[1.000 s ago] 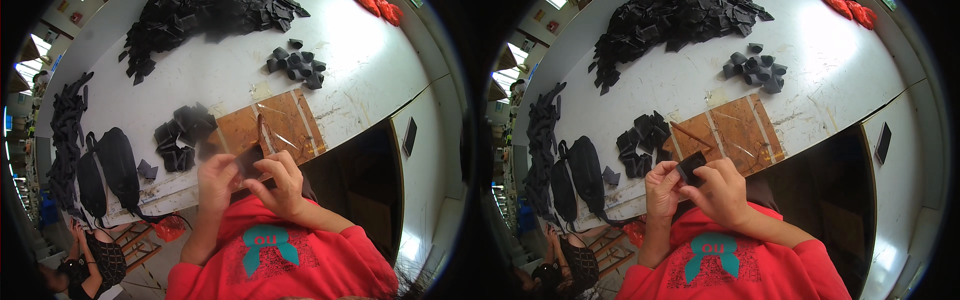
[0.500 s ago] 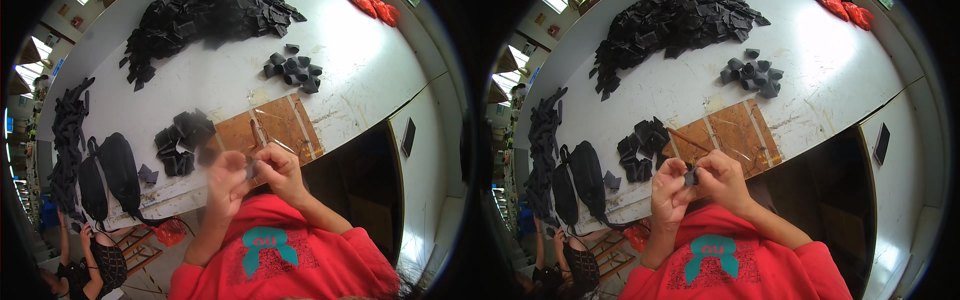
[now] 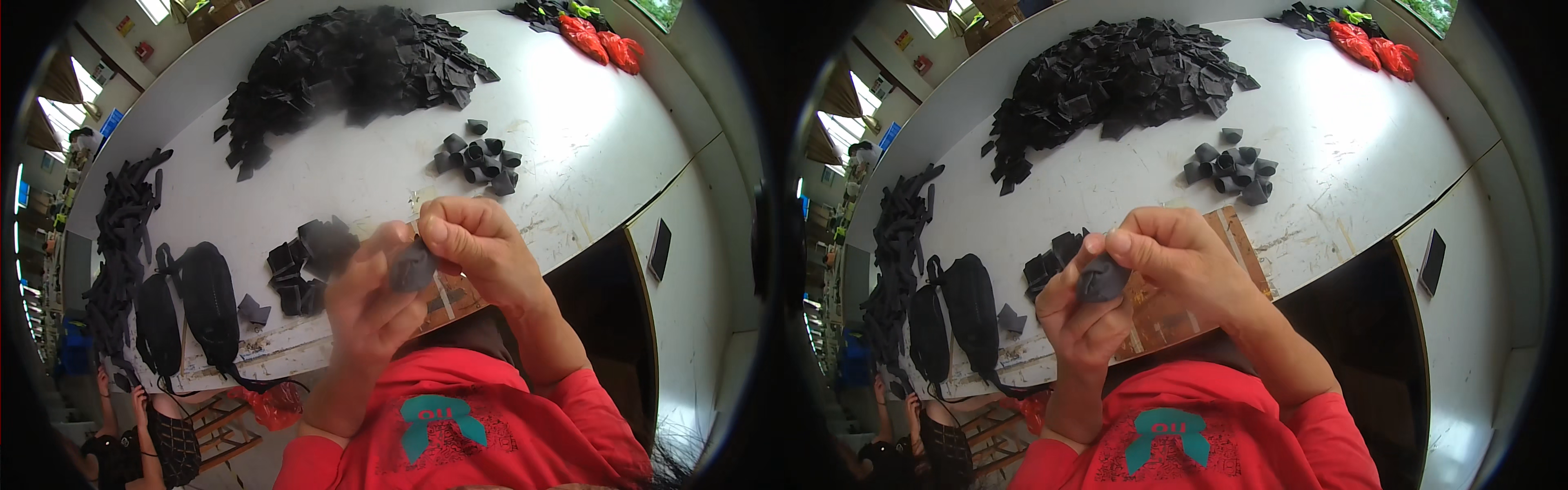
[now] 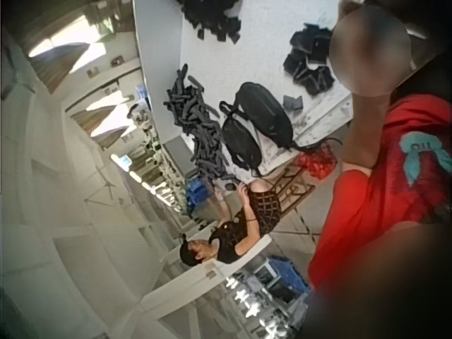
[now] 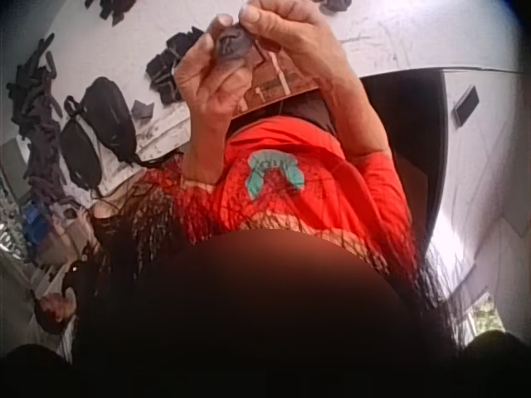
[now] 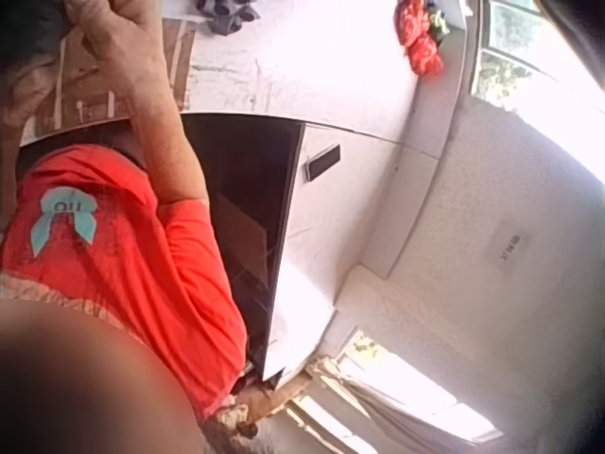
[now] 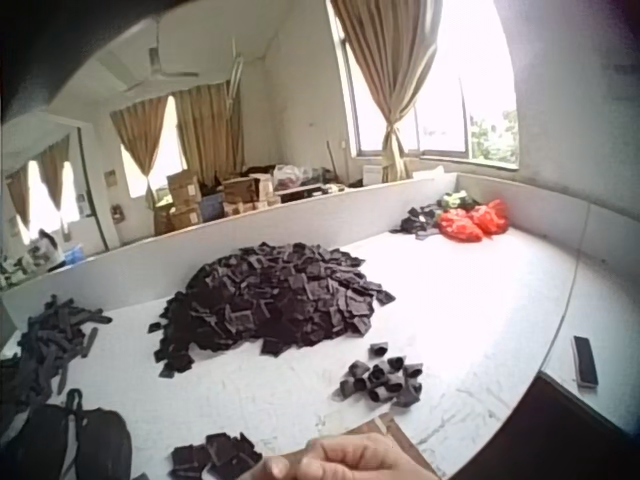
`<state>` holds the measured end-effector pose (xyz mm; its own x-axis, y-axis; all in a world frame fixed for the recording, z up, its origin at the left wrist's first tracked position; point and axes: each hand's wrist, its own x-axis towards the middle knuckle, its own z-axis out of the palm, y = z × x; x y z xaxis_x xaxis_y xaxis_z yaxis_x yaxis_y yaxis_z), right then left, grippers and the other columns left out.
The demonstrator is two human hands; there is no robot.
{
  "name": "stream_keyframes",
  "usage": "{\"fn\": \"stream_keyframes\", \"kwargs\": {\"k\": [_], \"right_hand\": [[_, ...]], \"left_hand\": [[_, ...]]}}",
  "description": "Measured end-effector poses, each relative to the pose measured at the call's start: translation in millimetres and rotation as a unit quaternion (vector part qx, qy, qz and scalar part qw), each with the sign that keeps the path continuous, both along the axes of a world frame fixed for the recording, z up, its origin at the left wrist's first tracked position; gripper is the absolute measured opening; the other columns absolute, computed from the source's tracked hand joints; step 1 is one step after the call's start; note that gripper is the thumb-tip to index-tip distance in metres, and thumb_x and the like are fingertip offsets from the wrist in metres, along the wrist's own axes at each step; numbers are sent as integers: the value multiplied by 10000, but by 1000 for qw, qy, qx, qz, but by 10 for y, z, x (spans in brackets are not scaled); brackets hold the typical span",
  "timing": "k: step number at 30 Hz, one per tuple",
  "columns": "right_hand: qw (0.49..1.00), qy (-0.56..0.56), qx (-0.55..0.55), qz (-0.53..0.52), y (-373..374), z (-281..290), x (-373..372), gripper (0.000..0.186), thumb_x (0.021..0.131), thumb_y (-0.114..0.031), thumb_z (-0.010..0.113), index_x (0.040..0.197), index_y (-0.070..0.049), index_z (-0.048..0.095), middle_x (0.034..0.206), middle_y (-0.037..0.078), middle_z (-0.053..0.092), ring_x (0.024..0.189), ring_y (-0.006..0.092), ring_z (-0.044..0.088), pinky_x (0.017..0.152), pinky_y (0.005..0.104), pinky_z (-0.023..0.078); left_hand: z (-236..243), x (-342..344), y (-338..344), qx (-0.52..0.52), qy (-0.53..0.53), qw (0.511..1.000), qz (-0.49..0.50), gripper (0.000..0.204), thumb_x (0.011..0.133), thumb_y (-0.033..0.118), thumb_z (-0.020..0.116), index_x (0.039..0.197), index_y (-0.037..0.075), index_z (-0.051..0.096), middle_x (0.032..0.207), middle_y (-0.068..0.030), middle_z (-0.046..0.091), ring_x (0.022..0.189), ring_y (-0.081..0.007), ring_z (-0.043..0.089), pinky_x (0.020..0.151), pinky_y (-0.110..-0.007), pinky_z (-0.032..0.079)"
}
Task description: The recorder uses a small brush to apply a liquid substance (likely glue or primer) to the edges of small black foam or rubber pieces on a workbench.
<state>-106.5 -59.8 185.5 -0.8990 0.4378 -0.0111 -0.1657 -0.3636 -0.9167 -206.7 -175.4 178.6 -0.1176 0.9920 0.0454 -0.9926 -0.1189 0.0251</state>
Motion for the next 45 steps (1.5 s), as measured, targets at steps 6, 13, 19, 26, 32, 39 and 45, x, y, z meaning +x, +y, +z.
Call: {"fn": "stream_keyframes", "kwargs": {"k": [6, 13, 19, 26, 32, 39, 45], "right_hand": [[997, 16, -37, 63, 99, -496, -46, 263, 890, -291, 530, 736, -78, 550, 588, -75, 405, 519, 10, 323, 449, 174, 234], [930, -27, 300, -210, -30, -371, 28, 288, 832, -290, 585, 909, -13, 571, 698, 30, 503, 610, 125, 496, 539, 231, 402], [856, 9, 455, -246, -181, -184, 53, 345, 642, -147, 755, 912, -18, 582, 804, 95, 557, 664, 194, 570, 526, 261, 462], [877, -19, 418, -238, -188, -101, 27, 239, 640, -54, 726, 830, -7, 588, 708, 73, 559, 566, 176, 563, 513, 258, 455], [860, 42, 416, -292, -213, -364, 20, 179, 659, 10, 680, 804, -12, 578, 662, 80, 550, 563, 188, 565, 510, 260, 454], [844, -50, 487, -219, -180, -149, 87, 157, 696, -33, 663, 840, -30, 599, 720, 82, 550, 576, 196, 554, 492, 295, 429], [807, -13, 526, -267, -132, -301, 43, 90, 716, -1, 642, 784, -5, 582, 655, 79, 503, 526, 173, 491, 465, 276, 375]], "left_hand": [[-340, -112, 60, -143, 212, 966, 45, 174, 873, 88, 508, 1034, 23, 514, 804, -85, 609, 348, -15, 318, 331, -163, 272], [-202, -52, 130, -121, 634, 676, 355, 322, 837, 56, 568, 1140, -31, 499, 1007, -130, 577, 937, -175, 532, 849, -281, 403], [-160, -105, 118, -92, 648, 680, 330, 104, 811, 44, 590, 904, 1, 607, 928, -104, 591, 844, -173, 547, 775, -286, 431], [-341, -166, 107, -51, 380, 875, 296, 90, 864, 74, 524, 898, -1, 559, 881, -118, 573, 853, -201, 515, 824, -340, 409], [-407, -88, 41, -97, 437, 843, 298, 113, 834, 41, 540, 930, -5, 575, 935, -127, 590, 897, -184, 543, 836, -302, 407], [-339, -146, 22, -151, 687, 663, 257, 116, 819, 29, 584, 928, -12, 581, 788, -46, 602, 710, -83, 545, 642, -222, 444], [-540, 68, 20, -251, 740, 564, 265, 109, 846, 118, 566, 823, 18, 533, 614, -87, 547, 522, -187, 535, 474, -298, 397]]}}
